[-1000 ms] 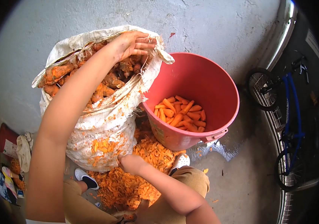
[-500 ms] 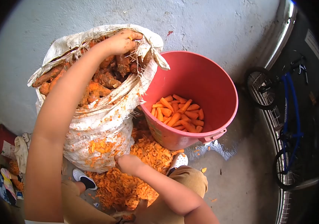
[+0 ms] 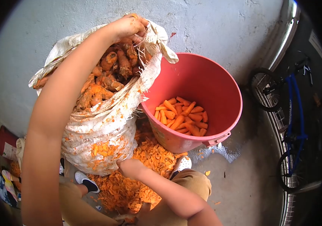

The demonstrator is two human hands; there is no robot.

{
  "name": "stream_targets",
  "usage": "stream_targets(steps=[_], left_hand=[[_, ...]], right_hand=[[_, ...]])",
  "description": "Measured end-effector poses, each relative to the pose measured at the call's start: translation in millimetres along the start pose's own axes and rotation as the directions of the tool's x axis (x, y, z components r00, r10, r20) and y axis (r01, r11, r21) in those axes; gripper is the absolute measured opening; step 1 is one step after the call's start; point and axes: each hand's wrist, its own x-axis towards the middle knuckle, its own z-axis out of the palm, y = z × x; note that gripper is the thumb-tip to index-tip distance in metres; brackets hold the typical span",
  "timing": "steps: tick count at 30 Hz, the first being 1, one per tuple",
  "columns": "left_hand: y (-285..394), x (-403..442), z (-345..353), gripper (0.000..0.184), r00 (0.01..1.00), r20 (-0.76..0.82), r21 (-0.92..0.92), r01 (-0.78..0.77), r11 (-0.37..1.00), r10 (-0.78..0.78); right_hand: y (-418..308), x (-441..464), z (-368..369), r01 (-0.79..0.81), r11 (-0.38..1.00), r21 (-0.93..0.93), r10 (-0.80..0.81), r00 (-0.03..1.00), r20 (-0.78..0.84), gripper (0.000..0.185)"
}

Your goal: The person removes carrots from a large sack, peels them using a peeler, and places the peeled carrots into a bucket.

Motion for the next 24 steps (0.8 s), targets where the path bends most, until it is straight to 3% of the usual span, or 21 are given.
stream_targets(steps=[1,4,5,6,9,13,14,16,19,21,24], left_hand=[[-10.5,12.8,-1.4,0.012,1.000,0.010,-0.115,0.027,0.993,-0.026],[-37.2,25.2,-1.2,0.018,0.980,0.134,0.217,-0.174,0.961,0.147],[-50.0,35.1,-2.9,0.024,0.940,0.270,0.496,-0.322,0.806,0.210],[-58.5,17.3,6.3,0.035,0.919,0.127,0.582,-0.374,0.722,0.374],[-84.3,19.0,14.4,0.026,0.984,0.148,0.739,-0.178,0.650,0.102],[-113.7,0.5,59.2,0.013,0.962,-0.104,0.901,-0.016,0.433,0.252],[-119.5,2.5,69.3,0.015,0.977,-0.116,0.911,0.032,0.412,0.180],[-127.7,5.6,87.9,0.024,0.973,-0.116,0.974,0.071,0.217,0.199],[-162.9,39.1,107.4,0.034,0.835,-0.134,0.990,0.131,0.044,0.533],[-170.2,53.1,114.3,0.038,0.810,-0.145,0.984,0.178,-0.001,0.568],[-161.0,70.8,117.3,0.041,0.897,-0.151,0.989,0.136,0.065,0.415]], right_hand=[[1.7,0.8,3.3,0.007,1.000,0.005,-0.007,1.000,-0.003,0.023],[4.8,3.7,10.3,0.021,1.000,0.019,-0.021,1.000,-0.012,0.023],[5.3,2.9,9.8,0.019,1.000,0.020,-0.019,1.000,-0.015,0.024],[5.4,2.5,9.2,0.018,1.000,0.021,-0.017,1.000,-0.020,0.024],[2.0,-1.3,-0.1,0.011,1.000,0.020,-0.010,1.000,-0.013,0.024],[0.2,-2.1,-1.2,-0.001,1.000,0.020,0.000,1.000,0.020,0.023],[-3.4,-3.4,-6.6,-0.016,1.000,0.020,0.015,0.999,0.047,0.023],[-5.0,-4.9,-8.0,-0.028,1.000,0.014,0.027,0.997,0.076,0.023],[-3.8,-5.3,-8.0,-0.028,1.000,0.011,0.028,0.997,0.076,0.022],[-5.9,-5.9,-10.3,-0.045,0.999,0.028,0.042,0.996,0.072,0.022],[-7.9,-7.2,-15.4,-0.050,0.999,0.019,0.049,0.996,0.077,0.022]])
